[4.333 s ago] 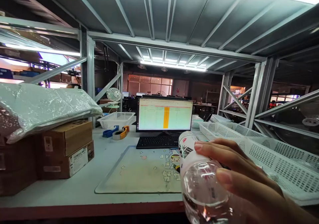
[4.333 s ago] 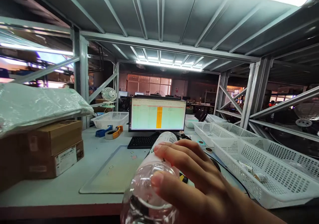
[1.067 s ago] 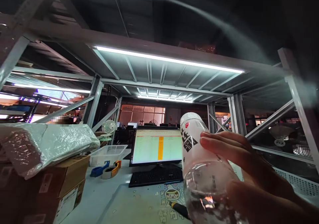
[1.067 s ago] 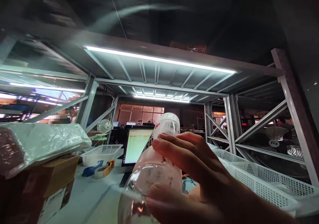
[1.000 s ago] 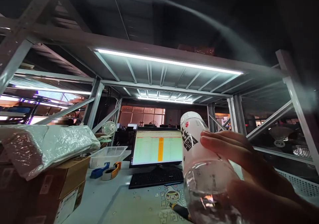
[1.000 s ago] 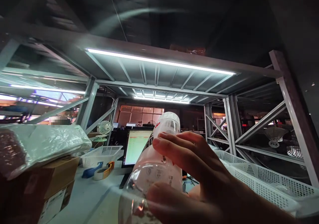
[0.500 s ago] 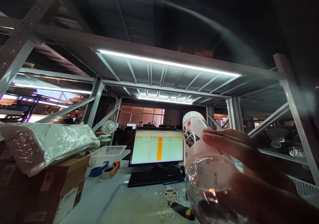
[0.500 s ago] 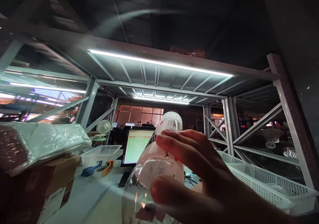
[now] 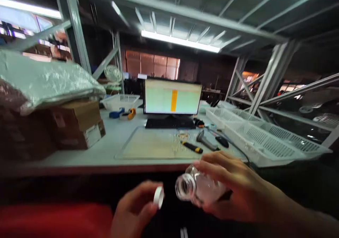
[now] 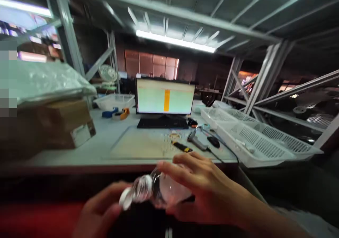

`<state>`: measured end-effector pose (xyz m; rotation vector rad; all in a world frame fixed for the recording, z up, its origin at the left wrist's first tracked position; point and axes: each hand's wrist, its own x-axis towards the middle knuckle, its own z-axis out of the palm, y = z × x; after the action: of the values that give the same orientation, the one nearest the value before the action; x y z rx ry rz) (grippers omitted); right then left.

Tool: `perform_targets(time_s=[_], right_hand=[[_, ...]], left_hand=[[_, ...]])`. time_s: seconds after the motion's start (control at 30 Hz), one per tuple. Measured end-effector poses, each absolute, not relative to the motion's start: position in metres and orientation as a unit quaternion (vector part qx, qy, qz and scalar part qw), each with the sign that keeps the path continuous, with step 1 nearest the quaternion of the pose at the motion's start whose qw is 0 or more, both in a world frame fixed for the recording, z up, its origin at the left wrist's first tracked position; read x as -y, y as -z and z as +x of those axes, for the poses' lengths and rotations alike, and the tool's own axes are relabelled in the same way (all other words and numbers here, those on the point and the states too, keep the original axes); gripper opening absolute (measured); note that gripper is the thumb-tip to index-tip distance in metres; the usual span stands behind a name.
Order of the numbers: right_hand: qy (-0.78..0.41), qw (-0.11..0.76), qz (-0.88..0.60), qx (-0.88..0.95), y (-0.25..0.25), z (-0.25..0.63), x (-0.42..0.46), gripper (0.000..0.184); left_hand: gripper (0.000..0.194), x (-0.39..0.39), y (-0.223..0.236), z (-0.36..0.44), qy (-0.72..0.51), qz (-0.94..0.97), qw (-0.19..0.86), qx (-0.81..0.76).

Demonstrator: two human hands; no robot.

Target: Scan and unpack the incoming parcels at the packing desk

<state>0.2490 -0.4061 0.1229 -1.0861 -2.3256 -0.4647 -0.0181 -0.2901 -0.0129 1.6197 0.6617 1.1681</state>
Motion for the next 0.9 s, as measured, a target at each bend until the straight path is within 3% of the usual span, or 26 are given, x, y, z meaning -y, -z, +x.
perform_targets(time_s=[0.17,0.4,0.5,0.7,0.9], right_hand=[[0.141,0.186,-0.484,0.844,-0.071,0.26,0.387,0.069],[0.173,0.125,-0.528,0.822,-0.046,0.279,0.374,0.067],[0.169,0.108,-0.546,0.814,-0.036,0.283,0.37,0.066],[0.137,0.105,-0.564,0.808,-0.012,0.294,0.364,0.06],[0.05,0.11,-0.595,0.794,0.003,0.311,0.365,0.072]], left_hand=[[0.033,0.275,-0.002,0.005,-0.467,0.676,0.519,-0.237],[0.02,0.254,-0.004,0.037,-0.359,0.757,0.492,-0.238],[0.02,0.244,0.004,0.049,-0.321,0.765,0.494,-0.261],[0.038,0.23,0.024,0.07,-0.261,0.765,0.502,-0.307],[0.022,0.221,0.033,0.074,-0.26,0.776,0.546,-0.179]])
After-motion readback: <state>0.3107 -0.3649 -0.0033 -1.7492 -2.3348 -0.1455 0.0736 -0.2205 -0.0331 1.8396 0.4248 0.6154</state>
